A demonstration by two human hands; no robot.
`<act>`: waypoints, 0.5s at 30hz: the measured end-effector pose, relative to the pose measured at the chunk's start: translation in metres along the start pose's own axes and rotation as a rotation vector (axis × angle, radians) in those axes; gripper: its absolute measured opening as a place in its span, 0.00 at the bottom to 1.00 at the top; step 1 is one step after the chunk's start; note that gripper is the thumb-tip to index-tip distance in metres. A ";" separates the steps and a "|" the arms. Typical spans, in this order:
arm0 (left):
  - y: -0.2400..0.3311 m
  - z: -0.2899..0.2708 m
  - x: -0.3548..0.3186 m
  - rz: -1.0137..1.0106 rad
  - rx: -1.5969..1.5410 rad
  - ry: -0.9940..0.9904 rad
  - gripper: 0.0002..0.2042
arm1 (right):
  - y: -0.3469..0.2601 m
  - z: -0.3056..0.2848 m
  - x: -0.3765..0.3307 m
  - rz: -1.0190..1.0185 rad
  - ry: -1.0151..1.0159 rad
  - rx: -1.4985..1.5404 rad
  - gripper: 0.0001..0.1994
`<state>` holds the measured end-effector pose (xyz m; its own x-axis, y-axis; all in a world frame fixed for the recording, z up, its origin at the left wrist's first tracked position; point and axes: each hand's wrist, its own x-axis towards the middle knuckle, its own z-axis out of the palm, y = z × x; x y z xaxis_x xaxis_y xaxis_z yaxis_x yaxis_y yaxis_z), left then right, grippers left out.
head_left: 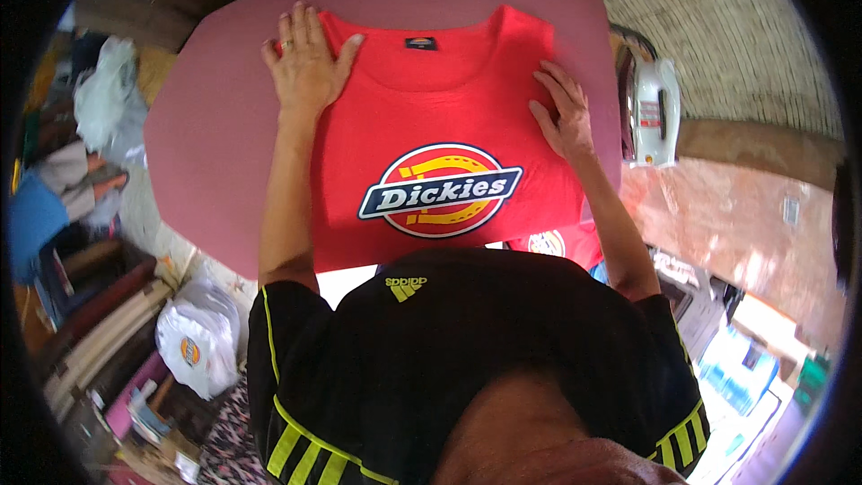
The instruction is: The person irons a red t-shirt on a pink ironing board. They smooth the fabric with their hands, use a white iron to press the shirt, and flip it over to iron the other side.
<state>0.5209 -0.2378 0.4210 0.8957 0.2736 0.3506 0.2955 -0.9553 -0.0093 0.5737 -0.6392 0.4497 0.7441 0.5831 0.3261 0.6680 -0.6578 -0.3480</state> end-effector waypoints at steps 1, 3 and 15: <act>-0.001 0.000 -0.001 0.001 0.005 0.004 0.41 | -0.003 0.000 0.001 0.012 0.005 0.001 0.23; -0.002 0.000 0.002 0.018 -0.011 0.011 0.41 | -0.006 -0.003 0.003 0.028 0.008 -0.009 0.23; 0.126 -0.042 -0.005 0.504 -0.411 0.127 0.30 | 0.014 0.009 -0.007 -0.127 0.261 0.269 0.21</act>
<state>0.5401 -0.3641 0.4571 0.8376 -0.2094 0.5045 -0.3232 -0.9346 0.1486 0.5782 -0.6480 0.4347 0.6504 0.4883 0.5818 0.7596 -0.4194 -0.4972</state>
